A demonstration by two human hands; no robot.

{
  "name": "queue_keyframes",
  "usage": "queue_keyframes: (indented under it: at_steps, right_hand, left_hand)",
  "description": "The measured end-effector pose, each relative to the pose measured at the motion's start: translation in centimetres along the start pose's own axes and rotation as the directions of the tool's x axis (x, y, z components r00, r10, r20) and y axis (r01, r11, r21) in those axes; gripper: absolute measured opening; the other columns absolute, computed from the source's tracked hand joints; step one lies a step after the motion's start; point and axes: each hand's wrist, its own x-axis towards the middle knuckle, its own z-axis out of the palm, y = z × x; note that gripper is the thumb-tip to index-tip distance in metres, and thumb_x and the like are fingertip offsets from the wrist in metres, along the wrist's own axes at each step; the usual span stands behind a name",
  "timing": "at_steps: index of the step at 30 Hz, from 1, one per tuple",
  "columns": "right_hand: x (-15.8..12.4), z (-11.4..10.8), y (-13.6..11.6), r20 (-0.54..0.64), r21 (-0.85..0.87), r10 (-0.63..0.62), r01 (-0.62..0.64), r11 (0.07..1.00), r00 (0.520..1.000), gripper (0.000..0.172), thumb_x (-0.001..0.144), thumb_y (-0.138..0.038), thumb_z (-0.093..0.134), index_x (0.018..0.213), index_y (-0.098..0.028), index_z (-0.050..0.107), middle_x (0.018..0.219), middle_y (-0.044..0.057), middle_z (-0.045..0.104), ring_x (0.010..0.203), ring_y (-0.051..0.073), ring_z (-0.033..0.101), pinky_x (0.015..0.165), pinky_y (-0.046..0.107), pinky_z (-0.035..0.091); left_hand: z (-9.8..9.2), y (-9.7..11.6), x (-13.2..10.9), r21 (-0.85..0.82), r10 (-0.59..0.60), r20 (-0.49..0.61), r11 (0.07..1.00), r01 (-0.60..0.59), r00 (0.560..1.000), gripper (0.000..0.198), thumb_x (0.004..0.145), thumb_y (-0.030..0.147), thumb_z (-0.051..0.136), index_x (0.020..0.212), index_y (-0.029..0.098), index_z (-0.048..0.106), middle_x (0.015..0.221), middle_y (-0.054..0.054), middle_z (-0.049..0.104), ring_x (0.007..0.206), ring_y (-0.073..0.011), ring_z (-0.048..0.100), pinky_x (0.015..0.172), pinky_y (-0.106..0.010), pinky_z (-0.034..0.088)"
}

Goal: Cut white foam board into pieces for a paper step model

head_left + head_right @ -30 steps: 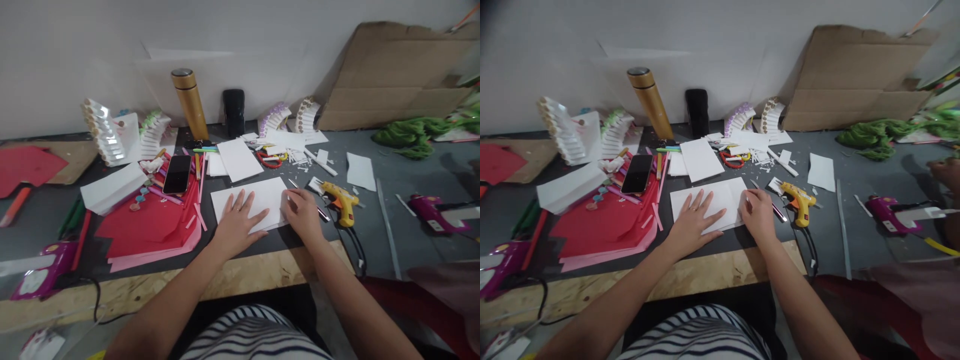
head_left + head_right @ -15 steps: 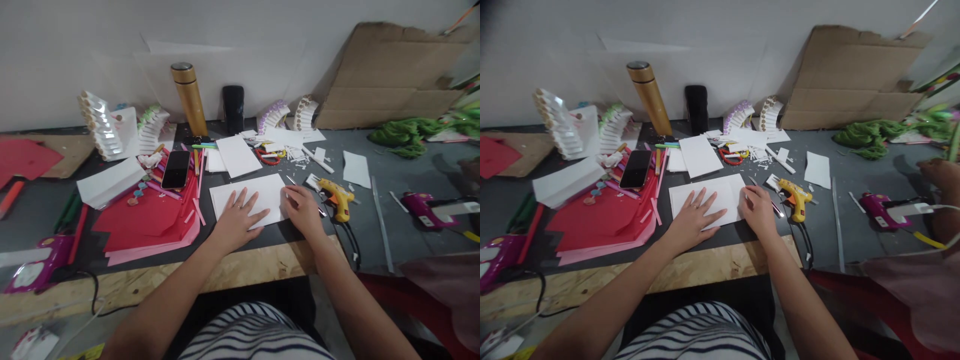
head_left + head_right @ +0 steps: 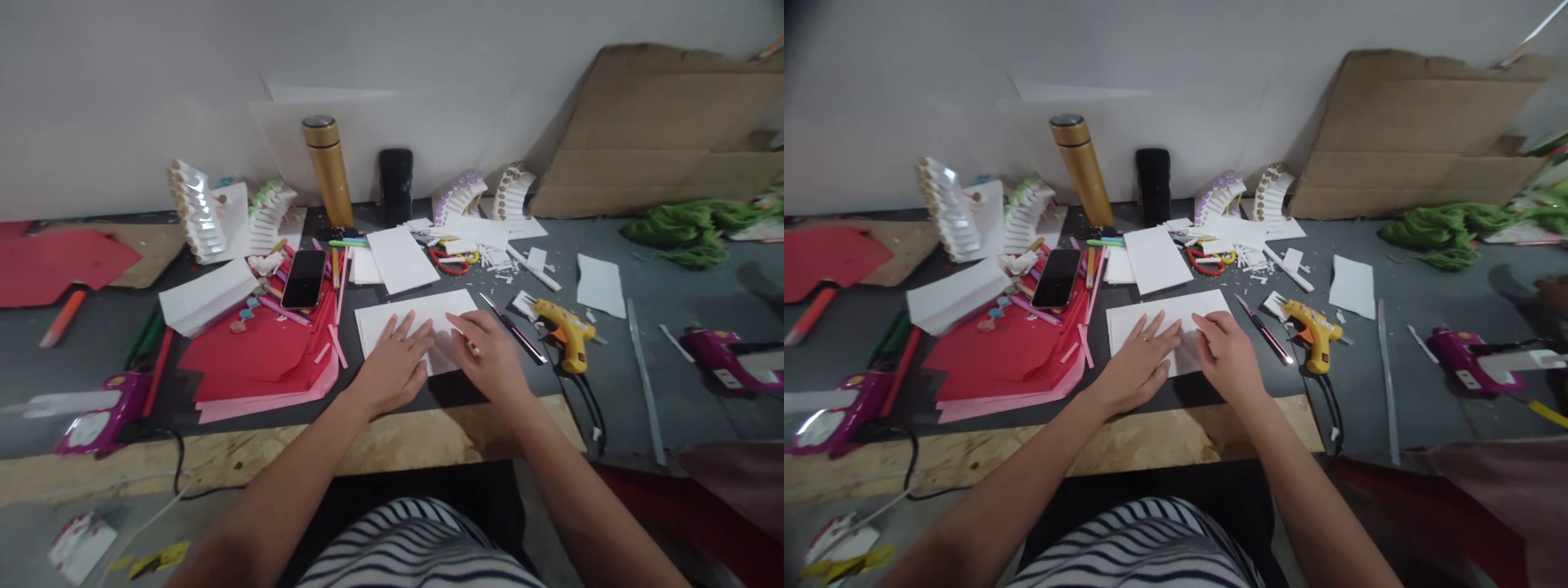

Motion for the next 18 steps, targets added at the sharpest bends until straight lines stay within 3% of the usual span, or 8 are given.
queue_keyframes:
  at_steps: [4, 11, 15, 18]
  right_hand:
    - [0.0, 1.8, 0.3, 0.131, -0.185, -0.106, 0.129, 0.974, 0.986, 0.034, 0.096, -0.014, 0.043, 0.120, -0.013, 0.066, 0.106, 0.017, 0.060, 0.096, 0.027, 0.056, 0.083, 0.044, 0.052]
    - [-0.3, 2.2, 0.8, 0.178, -0.238, -0.090, 0.131, 0.962, 0.980, 0.039, 0.094, -0.011, 0.043, 0.127, -0.016, 0.062, 0.111, 0.016, 0.058, 0.097, 0.028, 0.052, 0.085, 0.045, 0.051]
    - [-0.2, 1.9, 0.6, 0.193, -0.220, -0.062, 0.104, 0.970, 0.979, 0.041, 0.091, -0.009, 0.044, 0.127, -0.018, 0.062, 0.113, 0.016, 0.057, 0.096, 0.028, 0.052, 0.085, 0.045, 0.052]
    - [0.0, 1.6, 0.6, 0.214, -0.203, -0.048, 0.093, 0.975, 0.976, 0.041, 0.090, -0.008, 0.043, 0.124, -0.018, 0.063, 0.113, 0.016, 0.057, 0.099, 0.028, 0.053, 0.084, 0.043, 0.052]
  left_hand:
    - [0.1, 0.1, 0.0, -0.007, -0.005, -0.025, 1.000, 0.005, 1.000, 0.049, 0.090, 0.019, 0.043, 0.139, 0.015, 0.051, 0.159, -0.006, 0.036, 0.152, -0.0307, 0.019, 0.125, -0.054, 0.012]
    - [-0.1, -0.3, -0.4, -0.065, -0.007, -0.028, 0.998, 0.005, 1.000, 0.050, 0.094, 0.015, 0.037, 0.142, 0.013, 0.050, 0.155, -0.007, 0.042, 0.151, -0.0254, 0.024, 0.125, -0.048, 0.017]
    - [-0.8, -2.3, -1.3, -0.134, -0.008, 0.016, 0.991, 0.010, 1.000, 0.043, 0.101, 0.025, 0.035, 0.140, 0.024, 0.053, 0.154, -0.004, 0.044, 0.148, -0.0204, 0.031, 0.124, -0.054, 0.014]
    - [-1.9, -4.5, -1.7, -0.239, -0.047, 0.016, 0.970, 0.050, 0.999, 0.040, 0.101, 0.027, 0.036, 0.133, 0.024, 0.060, 0.149, -0.004, 0.050, 0.145, -0.0180, 0.037, 0.124, -0.052, 0.017]
